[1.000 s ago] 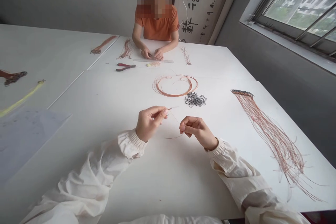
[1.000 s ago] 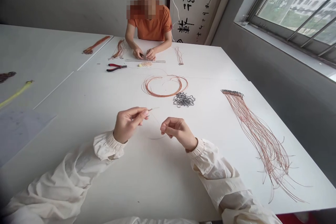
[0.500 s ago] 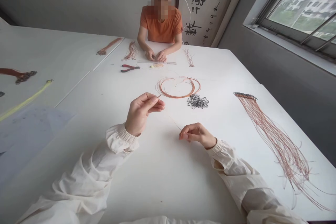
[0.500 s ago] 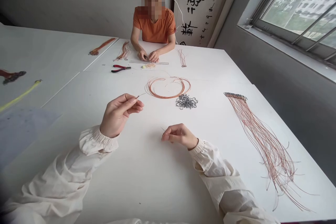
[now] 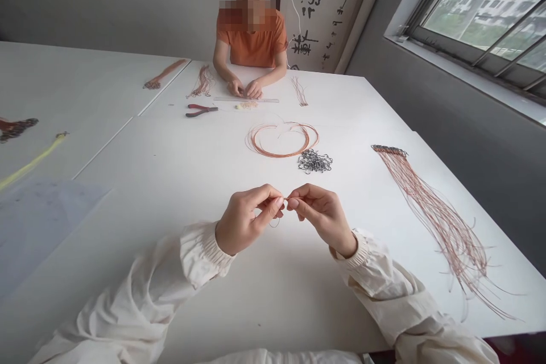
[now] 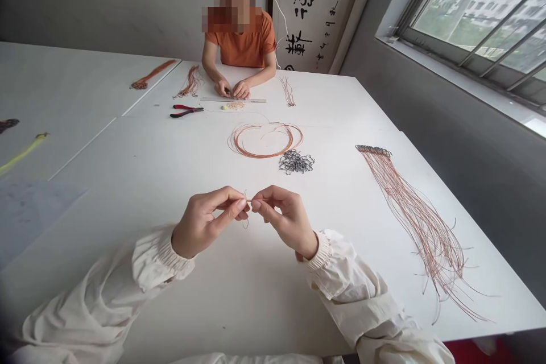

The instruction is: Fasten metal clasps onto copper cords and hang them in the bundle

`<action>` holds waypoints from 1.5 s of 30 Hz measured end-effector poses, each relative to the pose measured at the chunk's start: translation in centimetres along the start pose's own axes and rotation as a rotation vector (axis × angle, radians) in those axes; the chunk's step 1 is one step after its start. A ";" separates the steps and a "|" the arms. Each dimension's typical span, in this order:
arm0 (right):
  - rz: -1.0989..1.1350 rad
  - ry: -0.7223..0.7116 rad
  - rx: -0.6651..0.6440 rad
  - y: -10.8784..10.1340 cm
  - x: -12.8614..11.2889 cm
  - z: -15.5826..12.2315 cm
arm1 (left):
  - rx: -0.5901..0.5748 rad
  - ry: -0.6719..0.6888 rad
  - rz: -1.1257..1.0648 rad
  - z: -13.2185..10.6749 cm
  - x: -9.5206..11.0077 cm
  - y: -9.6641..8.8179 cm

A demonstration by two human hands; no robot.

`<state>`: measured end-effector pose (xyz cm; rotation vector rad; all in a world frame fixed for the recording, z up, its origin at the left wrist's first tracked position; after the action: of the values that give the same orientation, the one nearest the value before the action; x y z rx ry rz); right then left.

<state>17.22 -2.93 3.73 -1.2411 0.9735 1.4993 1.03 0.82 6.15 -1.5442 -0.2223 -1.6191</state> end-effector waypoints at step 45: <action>0.150 0.015 -0.067 -0.1 -0.3 -0.3 | -0.080 -0.203 -0.319 -0.2 -0.6 0.2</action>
<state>17.39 -3.22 4.00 -1.2509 1.0537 1.6525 0.93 0.85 5.48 -1.8076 -0.5431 -1.7278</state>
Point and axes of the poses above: each hand's wrist, its own z-axis towards the middle knuckle, its own y-axis out of the palm, x = y × z, the point moved 3 cm from there along z, towards the middle knuckle, and after that the axes turned 12 degrees about -x, right-handed, at the moved point
